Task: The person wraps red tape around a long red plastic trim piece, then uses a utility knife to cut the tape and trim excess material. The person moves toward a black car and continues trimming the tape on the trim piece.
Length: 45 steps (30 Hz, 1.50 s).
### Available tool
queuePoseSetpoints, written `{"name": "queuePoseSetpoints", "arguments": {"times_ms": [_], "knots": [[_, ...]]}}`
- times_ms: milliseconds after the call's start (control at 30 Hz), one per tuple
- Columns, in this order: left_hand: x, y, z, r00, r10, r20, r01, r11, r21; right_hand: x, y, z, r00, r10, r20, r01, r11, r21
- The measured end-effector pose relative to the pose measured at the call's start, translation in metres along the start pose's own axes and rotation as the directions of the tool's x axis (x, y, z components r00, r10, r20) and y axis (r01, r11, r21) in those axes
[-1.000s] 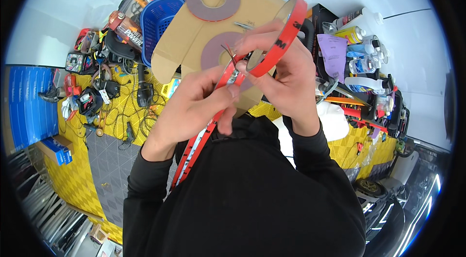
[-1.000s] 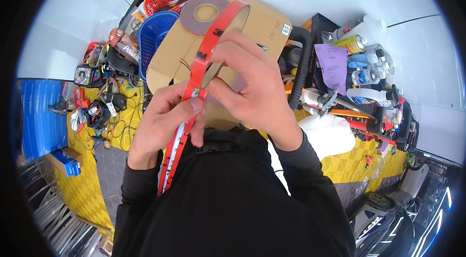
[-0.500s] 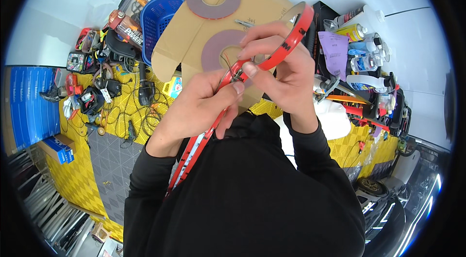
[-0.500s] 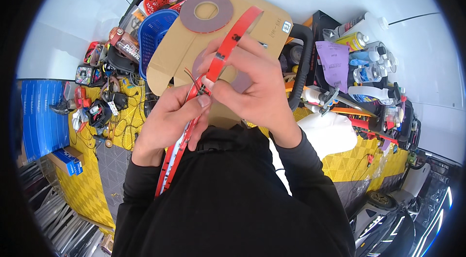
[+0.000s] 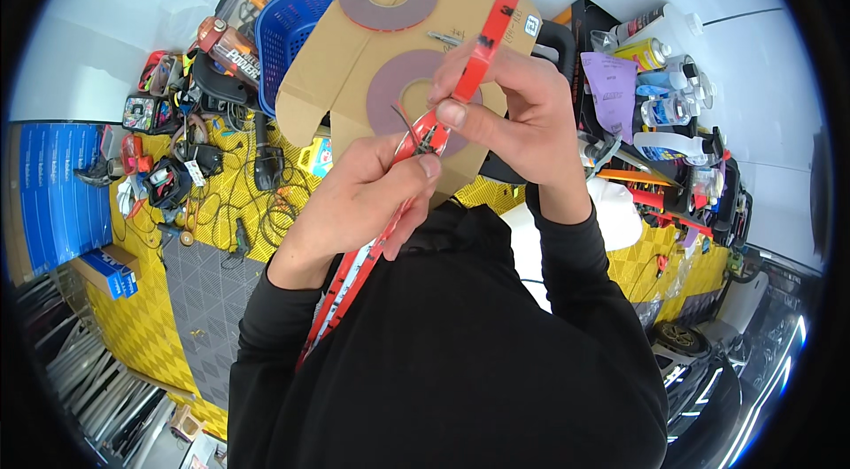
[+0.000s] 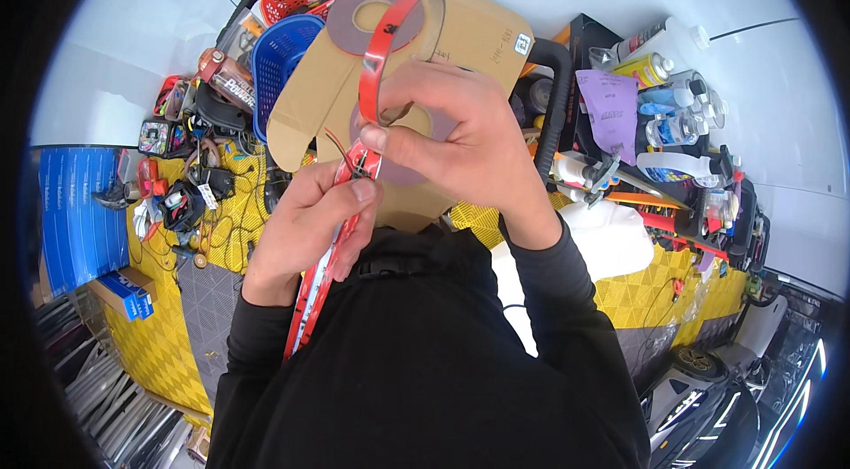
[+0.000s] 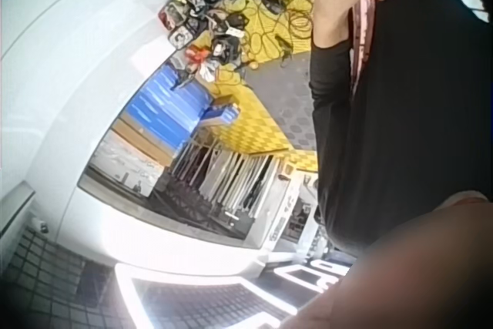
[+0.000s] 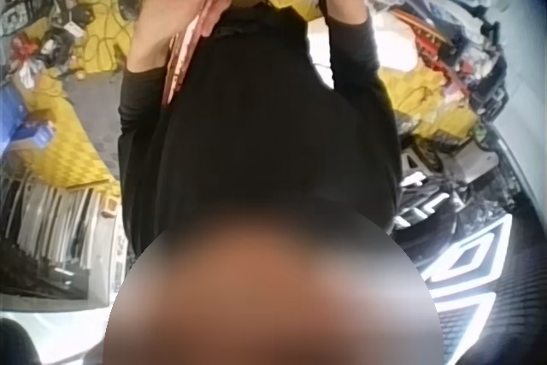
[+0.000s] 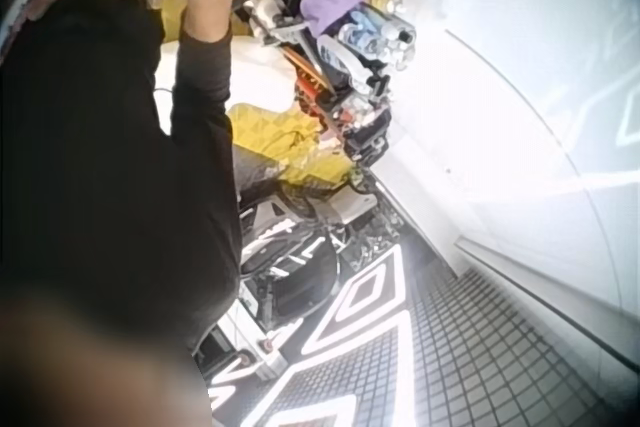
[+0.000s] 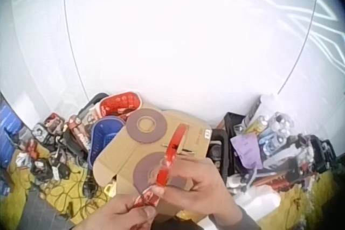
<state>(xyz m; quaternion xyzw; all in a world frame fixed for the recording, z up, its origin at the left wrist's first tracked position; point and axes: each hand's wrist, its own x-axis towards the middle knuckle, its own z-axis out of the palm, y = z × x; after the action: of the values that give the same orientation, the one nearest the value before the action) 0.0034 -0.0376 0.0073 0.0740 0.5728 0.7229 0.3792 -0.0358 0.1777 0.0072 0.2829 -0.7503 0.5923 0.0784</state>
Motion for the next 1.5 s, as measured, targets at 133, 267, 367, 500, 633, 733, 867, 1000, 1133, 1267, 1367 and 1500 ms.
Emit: {"name": "queuePoseSetpoints", "arguments": {"times_ms": [133,267,367,500,633,733,867,1000,1133,1267,1367,1500], "knots": [[0.0,0.001,0.002,0.999,-0.022,-0.045,0.021,1.0,-0.018,0.0,-0.01,0.0,0.994,0.105,-0.005,-0.105,0.994,-0.008],[0.0,-0.002,0.001,0.999,0.002,-0.032,-0.003,1.0,-0.006,-0.001,-0.009,0.001,0.989,0.149,0.0,-0.149,0.989,0.021],[0.001,-0.004,0.0,0.999,0.03,-0.009,-0.03,1.0,0.003,-0.001,-0.01,0.002,0.989,0.15,0.006,-0.15,0.988,0.037],[0.002,-0.005,-0.002,0.999,0.033,0.013,-0.033,0.999,0.041,0.0,-0.014,-0.003,0.99,0.127,0.069,-0.124,0.992,-0.038],[0.008,-0.015,-0.005,0.985,0.168,0.028,-0.17,0.98,0.107,0.004,-0.023,-0.004,0.978,0.175,0.115,-0.171,0.984,-0.047],[0.01,-0.003,0.005,0.991,0.116,-0.063,-0.115,0.993,0.014,0.002,-0.02,-0.003,0.968,0.203,0.145,-0.198,0.979,-0.05],[0.011,0.0,0.002,0.997,0.05,-0.055,-0.055,0.993,-0.108,0.001,-0.017,-0.001,0.933,0.336,0.128,-0.349,0.932,0.096],[0.012,-0.012,-0.007,0.997,0.023,0.08,0.008,0.928,-0.372,0.002,-0.012,-0.002,0.971,0.203,0.124,-0.209,0.977,0.035],[0.011,-0.015,-0.009,0.996,-0.012,0.09,0.049,0.906,-0.42,0.004,-0.011,0.002,0.976,0.187,0.108,-0.189,0.982,0.008],[0.012,-0.017,-0.01,0.994,-0.012,0.105,0.056,0.901,-0.43,0.004,-0.01,0.0,0.974,0.191,0.123,-0.187,0.981,-0.044],[0.011,-0.017,-0.01,0.996,-0.009,0.093,0.047,0.911,-0.41,0.006,-0.012,0.001,0.969,0.216,0.12,-0.21,0.976,-0.059],[0.011,-0.019,-0.011,0.996,0.022,0.085,0.014,0.917,-0.399,0.005,-0.006,0.001,0.951,0.274,0.14,-0.278,0.96,0.009]]}}
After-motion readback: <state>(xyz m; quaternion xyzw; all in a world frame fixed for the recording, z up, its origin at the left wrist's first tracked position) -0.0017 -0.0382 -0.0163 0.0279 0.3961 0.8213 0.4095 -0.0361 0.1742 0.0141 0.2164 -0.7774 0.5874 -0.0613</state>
